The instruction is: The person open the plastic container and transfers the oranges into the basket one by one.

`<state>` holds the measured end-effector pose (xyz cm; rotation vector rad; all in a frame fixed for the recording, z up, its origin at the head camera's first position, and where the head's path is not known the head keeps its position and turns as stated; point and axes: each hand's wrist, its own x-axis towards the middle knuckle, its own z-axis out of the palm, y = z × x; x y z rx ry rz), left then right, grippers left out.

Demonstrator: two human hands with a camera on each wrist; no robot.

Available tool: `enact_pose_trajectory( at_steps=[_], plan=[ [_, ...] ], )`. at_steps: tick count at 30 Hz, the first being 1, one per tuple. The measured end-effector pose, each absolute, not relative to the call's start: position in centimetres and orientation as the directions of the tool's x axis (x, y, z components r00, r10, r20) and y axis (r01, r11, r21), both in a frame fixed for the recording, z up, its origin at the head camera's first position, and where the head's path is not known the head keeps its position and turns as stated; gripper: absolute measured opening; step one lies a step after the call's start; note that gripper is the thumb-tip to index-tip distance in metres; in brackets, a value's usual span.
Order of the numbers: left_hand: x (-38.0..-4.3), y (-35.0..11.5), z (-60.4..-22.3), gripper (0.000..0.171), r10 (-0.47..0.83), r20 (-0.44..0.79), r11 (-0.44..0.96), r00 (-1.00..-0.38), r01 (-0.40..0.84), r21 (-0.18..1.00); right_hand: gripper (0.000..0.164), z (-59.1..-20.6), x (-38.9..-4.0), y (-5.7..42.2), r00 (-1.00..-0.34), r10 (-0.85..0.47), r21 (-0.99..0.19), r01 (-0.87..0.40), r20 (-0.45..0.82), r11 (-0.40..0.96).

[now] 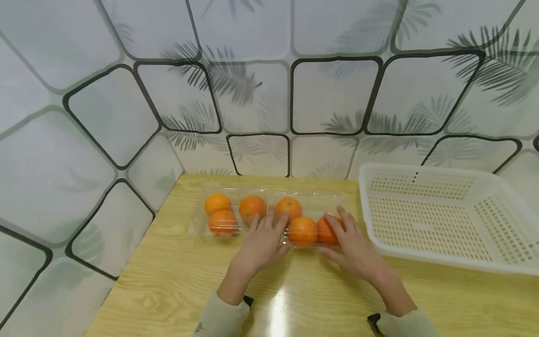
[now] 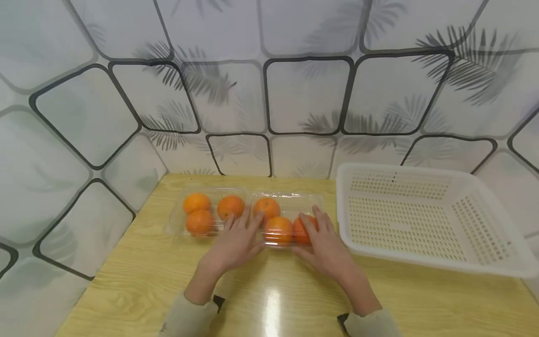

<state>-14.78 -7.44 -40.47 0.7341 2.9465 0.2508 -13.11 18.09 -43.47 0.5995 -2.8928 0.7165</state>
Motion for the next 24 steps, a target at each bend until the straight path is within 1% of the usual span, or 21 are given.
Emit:
enact_pose_trajectory(
  at_steps=[4,10,15,20,24],
  plan=[
    [-14.8,-7.2,-40.6,0.078,0.47,-0.046,0.872,-0.881,0.456,0.181,0.083,-43.7,-13.1,18.2,-0.917,-0.348,-0.43,-0.398,0.194,0.81],
    [-14.6,-7.2,-41.2,0.079,0.461,-0.008,0.878,-0.887,0.455,0.145,0.083,-44.1,-13.1,18.2,-0.915,-0.357,-0.437,-0.404,0.19,0.803],
    [-14.3,-7.3,-41.7,0.08,0.469,0.01,0.871,-0.883,0.464,0.161,0.082,-44.2,-12.8,18.2,-0.919,-0.359,-0.437,-0.394,0.166,0.808],
    [-14.6,-7.5,-41.5,0.079,0.469,0.029,0.873,-0.883,0.468,0.14,0.081,-44.1,-13.0,18.1,-0.911,-0.366,-0.442,-0.412,0.19,0.797],
    [-14.7,-7.4,-41.3,0.08,0.482,0.018,0.868,-0.876,0.481,0.122,0.08,-44.0,-13.1,18.5,-0.908,-0.362,-0.437,-0.418,0.209,0.797]
  ],
)
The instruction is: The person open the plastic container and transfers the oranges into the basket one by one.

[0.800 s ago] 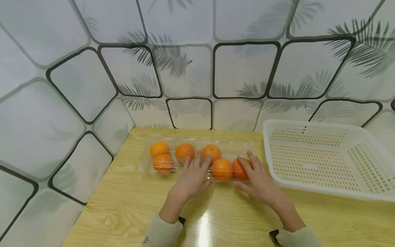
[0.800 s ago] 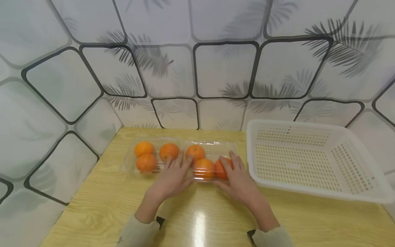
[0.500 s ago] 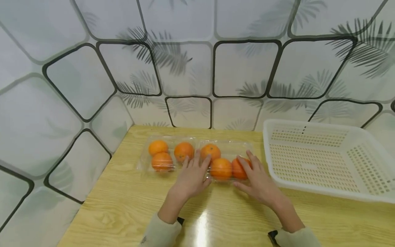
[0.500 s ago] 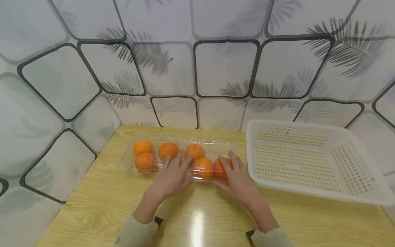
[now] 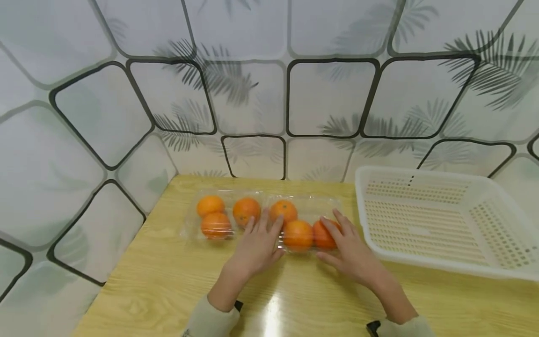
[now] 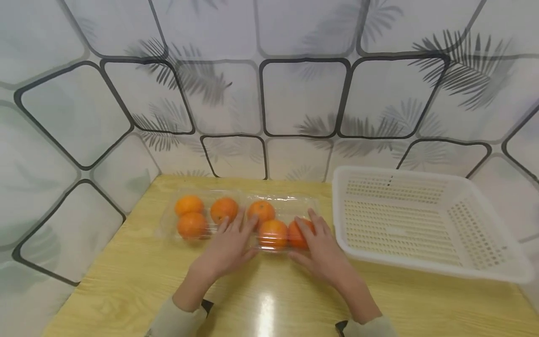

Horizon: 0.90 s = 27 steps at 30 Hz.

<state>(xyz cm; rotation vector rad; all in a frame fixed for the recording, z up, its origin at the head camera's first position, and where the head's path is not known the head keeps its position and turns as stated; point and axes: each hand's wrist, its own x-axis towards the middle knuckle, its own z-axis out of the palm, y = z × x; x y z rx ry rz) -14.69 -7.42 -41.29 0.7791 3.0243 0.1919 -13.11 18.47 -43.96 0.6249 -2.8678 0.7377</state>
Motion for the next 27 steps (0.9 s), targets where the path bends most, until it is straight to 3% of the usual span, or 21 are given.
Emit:
enact_pose_trajectory(
  at_steps=[11,27],
  plan=[
    [-14.5,-7.3,-41.5,0.079,0.524,0.051,0.85,-0.85,0.526,0.042,0.08,-44.1,-13.1,19.2,-0.914,-0.357,-0.423,-0.405,0.193,0.81],
    [-15.0,-7.9,-40.9,0.075,0.522,0.021,0.844,-0.853,0.52,0.133,0.077,-43.8,-13.6,19.5,-0.908,-0.395,-0.512,-0.409,0.142,0.756]
  ],
)
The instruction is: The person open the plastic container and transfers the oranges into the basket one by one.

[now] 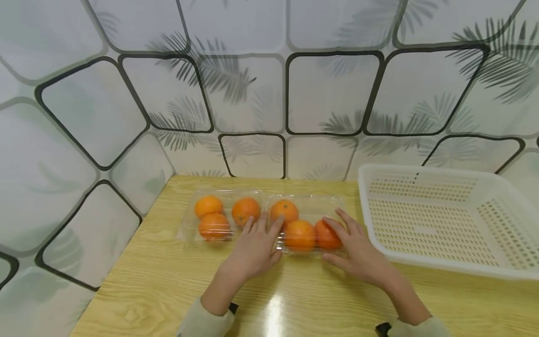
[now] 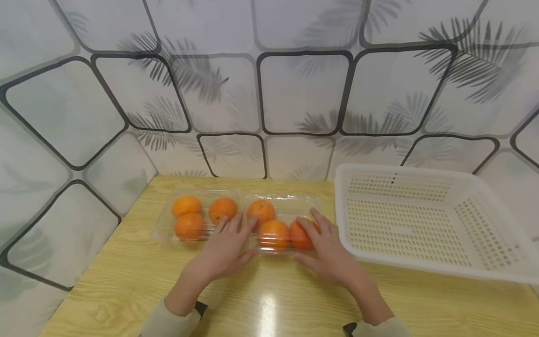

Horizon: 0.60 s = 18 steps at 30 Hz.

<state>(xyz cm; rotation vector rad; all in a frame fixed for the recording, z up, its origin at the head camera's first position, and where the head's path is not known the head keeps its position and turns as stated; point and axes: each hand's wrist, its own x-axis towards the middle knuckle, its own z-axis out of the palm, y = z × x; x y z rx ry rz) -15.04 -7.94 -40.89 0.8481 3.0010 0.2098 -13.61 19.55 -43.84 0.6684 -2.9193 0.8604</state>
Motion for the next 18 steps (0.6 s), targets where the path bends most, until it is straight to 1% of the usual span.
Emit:
enact_pose_trajectory(
  at_steps=[3,10,18],
  plan=[
    [-15.04,-8.12,-40.68,0.076,0.528,0.021,0.839,-0.849,0.525,0.145,0.077,-43.7,-13.59,19.58,-0.907,-0.397,-0.508,-0.409,0.137,0.758],
    [-15.02,-8.49,-40.67,0.077,0.529,0.006,0.842,-0.848,0.526,0.122,0.077,-43.7,-13.57,19.58,-0.906,-0.396,-0.483,-0.415,0.146,0.771],
    [-15.08,-8.78,-40.73,0.076,0.531,-0.005,0.84,-0.847,0.526,0.135,0.078,-43.73,-13.48,19.53,-0.907,-0.396,-0.484,-0.414,0.146,0.771]
  ],
)
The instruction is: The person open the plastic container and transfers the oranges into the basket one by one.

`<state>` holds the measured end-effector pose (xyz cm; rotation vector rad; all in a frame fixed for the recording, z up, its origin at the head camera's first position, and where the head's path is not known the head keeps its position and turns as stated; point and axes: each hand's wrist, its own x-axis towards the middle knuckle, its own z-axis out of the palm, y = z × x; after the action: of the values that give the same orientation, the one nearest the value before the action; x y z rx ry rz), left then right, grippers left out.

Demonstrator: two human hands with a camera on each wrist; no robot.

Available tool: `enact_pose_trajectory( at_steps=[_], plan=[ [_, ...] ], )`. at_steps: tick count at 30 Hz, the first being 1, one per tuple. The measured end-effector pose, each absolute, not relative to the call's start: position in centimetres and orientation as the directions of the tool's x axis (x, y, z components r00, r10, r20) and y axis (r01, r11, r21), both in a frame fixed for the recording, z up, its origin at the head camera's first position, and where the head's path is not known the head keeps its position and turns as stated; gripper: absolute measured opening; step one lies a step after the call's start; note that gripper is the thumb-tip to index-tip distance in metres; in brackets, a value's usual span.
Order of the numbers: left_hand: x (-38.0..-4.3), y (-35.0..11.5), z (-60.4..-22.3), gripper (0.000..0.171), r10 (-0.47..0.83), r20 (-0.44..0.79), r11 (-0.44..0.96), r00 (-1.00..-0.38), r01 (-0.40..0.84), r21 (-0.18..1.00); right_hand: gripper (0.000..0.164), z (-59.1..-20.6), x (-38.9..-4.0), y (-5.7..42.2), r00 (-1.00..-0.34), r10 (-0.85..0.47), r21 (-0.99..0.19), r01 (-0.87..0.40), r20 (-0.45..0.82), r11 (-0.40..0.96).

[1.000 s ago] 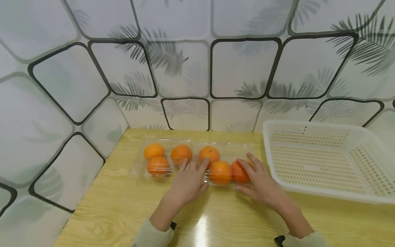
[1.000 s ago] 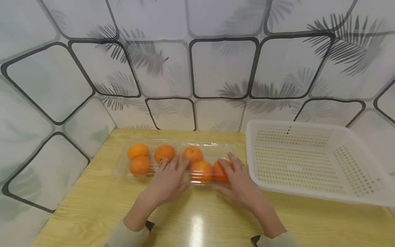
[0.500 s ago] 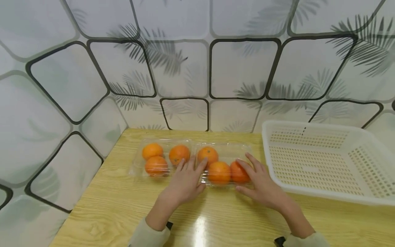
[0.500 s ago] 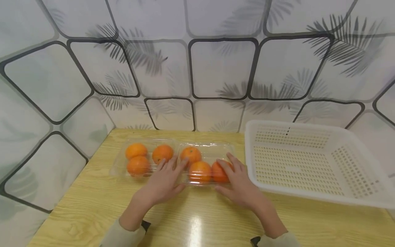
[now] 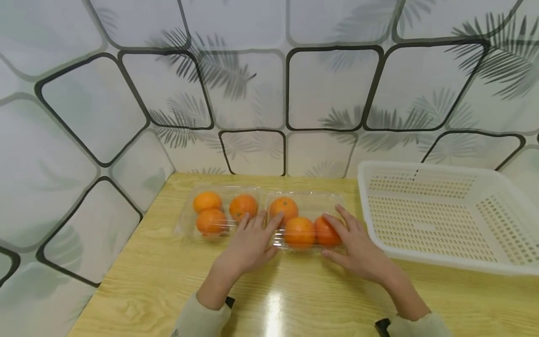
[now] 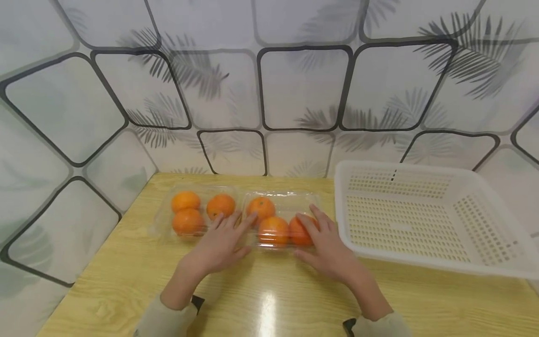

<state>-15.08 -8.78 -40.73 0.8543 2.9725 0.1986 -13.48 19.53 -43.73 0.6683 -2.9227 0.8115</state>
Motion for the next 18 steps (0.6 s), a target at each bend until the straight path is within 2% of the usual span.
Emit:
enact_pose_trajectory(
  at_steps=[18],
  plan=[
    [-15.52,-9.69,-40.02,0.072,0.547,-0.042,0.826,-0.836,0.531,0.189,0.078,-43.74,-13.57,19.51,-0.907,-0.399,-0.477,-0.412,0.134,0.776]
  ],
)
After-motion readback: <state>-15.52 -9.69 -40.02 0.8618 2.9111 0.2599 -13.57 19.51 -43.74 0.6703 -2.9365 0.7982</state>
